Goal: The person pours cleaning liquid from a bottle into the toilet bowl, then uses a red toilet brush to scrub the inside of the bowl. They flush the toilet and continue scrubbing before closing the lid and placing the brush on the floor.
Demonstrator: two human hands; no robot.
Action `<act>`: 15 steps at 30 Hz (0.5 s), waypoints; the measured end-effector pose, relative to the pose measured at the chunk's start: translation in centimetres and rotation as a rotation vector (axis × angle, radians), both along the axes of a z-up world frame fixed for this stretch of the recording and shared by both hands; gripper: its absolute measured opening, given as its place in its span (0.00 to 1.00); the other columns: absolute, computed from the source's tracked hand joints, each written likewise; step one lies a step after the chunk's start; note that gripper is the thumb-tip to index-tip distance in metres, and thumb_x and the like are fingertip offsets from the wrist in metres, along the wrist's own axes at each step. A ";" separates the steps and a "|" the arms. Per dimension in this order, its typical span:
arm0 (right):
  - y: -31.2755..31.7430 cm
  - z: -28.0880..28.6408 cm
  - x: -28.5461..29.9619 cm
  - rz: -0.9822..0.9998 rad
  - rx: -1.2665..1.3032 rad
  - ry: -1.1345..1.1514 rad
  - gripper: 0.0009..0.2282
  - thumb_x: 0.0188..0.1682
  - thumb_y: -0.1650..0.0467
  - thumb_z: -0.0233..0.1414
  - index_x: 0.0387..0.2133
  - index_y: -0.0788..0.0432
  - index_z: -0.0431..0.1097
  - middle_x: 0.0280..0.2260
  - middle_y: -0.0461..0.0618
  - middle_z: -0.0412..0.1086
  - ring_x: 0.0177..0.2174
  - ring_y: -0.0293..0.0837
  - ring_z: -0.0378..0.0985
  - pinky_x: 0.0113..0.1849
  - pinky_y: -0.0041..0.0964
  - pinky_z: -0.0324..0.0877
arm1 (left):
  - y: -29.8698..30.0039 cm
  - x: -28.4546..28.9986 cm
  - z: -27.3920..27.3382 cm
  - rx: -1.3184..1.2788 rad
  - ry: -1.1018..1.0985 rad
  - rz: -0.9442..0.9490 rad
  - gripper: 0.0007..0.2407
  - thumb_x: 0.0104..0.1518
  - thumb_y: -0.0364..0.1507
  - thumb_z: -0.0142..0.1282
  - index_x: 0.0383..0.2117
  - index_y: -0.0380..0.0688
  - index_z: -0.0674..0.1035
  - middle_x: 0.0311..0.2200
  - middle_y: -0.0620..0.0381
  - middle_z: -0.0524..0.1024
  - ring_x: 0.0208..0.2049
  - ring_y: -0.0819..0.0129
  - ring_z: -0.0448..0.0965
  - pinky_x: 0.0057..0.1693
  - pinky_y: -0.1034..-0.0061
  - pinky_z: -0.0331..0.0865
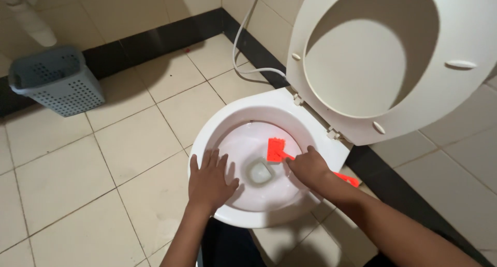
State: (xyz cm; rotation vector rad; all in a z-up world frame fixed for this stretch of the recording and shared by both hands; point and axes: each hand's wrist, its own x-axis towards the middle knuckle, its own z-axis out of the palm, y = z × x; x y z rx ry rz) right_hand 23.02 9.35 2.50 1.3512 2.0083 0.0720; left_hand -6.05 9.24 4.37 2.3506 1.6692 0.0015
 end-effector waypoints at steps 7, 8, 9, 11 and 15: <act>-3.7 4.7 2.0 -0.036 0.014 0.142 0.14 0.50 0.70 0.51 0.49 0.49 0.69 0.30 0.48 0.76 0.35 0.50 0.79 0.45 0.51 0.64 | 0.2 0.1 0.1 -0.047 0.004 0.005 0.34 0.53 0.49 0.55 0.65 0.49 0.64 0.69 0.51 0.54 0.72 0.59 0.45 0.72 0.49 0.31; -4.0 4.9 2.3 -0.058 0.018 0.123 0.13 0.52 0.70 0.49 0.50 0.49 0.69 0.29 0.48 0.76 0.35 0.51 0.79 0.45 0.50 0.65 | 0.0 0.1 0.1 -0.034 0.005 0.000 0.34 0.53 0.49 0.55 0.65 0.49 0.64 0.69 0.52 0.55 0.72 0.60 0.45 0.72 0.50 0.32; -3.9 5.3 2.5 -0.077 0.034 0.103 0.12 0.55 0.69 0.47 0.51 0.48 0.68 0.29 0.48 0.76 0.35 0.51 0.79 0.45 0.50 0.65 | 0.3 0.0 0.3 -0.009 0.005 -0.003 0.34 0.52 0.49 0.55 0.65 0.49 0.65 0.69 0.53 0.56 0.72 0.61 0.46 0.72 0.50 0.32; -3.1 3.4 3.2 -0.035 0.071 0.098 0.17 0.53 0.71 0.48 0.56 0.49 0.66 0.29 0.48 0.76 0.34 0.50 0.80 0.45 0.50 0.65 | 0.3 0.2 -0.2 0.001 0.004 0.000 0.34 0.52 0.49 0.55 0.66 0.50 0.64 0.69 0.52 0.55 0.72 0.60 0.46 0.72 0.49 0.32; -0.3 1.1 1.7 -0.025 0.101 0.099 0.26 0.47 0.71 0.51 0.63 0.49 0.60 0.29 0.49 0.76 0.33 0.51 0.80 0.48 0.51 0.66 | 0.2 0.1 -0.8 0.057 0.021 -0.011 0.34 0.53 0.49 0.55 0.65 0.48 0.64 0.69 0.50 0.56 0.72 0.59 0.47 0.71 0.50 0.34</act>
